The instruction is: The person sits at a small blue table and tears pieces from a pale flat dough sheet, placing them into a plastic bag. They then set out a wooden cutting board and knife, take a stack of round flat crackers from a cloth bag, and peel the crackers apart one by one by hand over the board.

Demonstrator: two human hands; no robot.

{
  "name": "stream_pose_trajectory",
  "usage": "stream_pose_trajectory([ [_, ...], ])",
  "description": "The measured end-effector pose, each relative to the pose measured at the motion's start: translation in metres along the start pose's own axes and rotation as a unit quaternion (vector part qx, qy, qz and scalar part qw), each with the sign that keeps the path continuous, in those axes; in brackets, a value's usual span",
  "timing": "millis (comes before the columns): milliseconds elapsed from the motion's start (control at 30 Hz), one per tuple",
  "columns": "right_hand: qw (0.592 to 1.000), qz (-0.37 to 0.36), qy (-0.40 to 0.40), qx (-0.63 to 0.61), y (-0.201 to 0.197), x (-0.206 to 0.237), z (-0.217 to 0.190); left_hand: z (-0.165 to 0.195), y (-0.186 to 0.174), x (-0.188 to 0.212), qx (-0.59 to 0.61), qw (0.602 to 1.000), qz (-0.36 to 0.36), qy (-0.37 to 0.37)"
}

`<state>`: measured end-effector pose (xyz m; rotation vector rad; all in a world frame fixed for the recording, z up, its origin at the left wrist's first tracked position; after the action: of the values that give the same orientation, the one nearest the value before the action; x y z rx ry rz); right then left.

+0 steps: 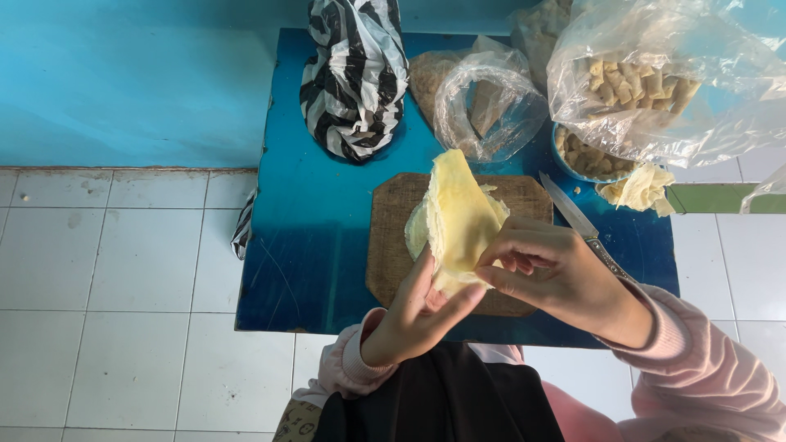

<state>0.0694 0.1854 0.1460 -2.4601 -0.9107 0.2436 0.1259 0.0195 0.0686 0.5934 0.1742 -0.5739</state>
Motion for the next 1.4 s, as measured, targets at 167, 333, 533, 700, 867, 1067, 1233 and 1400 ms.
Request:
stream_pose_trajectory([
  [167,1.0,0.001,0.006,0.013,0.003,-0.002,-0.004,-0.002,-0.003,0.0,-0.034,0.999,0.011,-0.025],
  [333,1.0,0.006,-0.003,0.025,0.006,-0.004,-0.005,-0.002,-0.003,0.002,-0.029,0.998,0.015,-0.058],
  [533,1.0,0.009,0.01,0.005,0.007,-0.004,-0.003,-0.002,-0.003,0.001,-0.015,0.999,0.014,-0.044],
  [700,0.999,0.026,-0.014,0.018,0.007,-0.005,-0.01,-0.006,-0.006,0.003,-0.027,0.999,0.025,-0.038],
  [867,0.988,0.055,-0.106,0.093,0.011,-0.006,-0.026,-0.008,-0.008,0.005,-0.05,0.998,0.039,-0.017],
  [1067,0.995,0.025,-0.053,0.08,0.003,-0.009,-0.02,-0.008,-0.012,0.005,-0.019,0.999,0.032,-0.026],
  [1233,0.988,0.07,-0.056,0.124,0.003,-0.006,-0.017,0.0,-0.016,0.002,-0.043,0.999,0.018,-0.026],
  [1400,0.991,0.039,-0.058,0.111,0.006,-0.004,-0.016,0.004,-0.013,-0.005,-0.067,0.997,0.022,-0.019],
])
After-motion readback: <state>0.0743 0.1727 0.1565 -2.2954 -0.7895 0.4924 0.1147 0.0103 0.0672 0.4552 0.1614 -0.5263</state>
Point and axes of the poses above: each hand's wrist, its own x-axis away from the middle knuckle, its own y-axis out of the palm, z = x × y, the point moved 4 cm from there along -x, towards the middle knuckle, and after that the axes turned 7 degrees about -z, right-handed, at the moved point
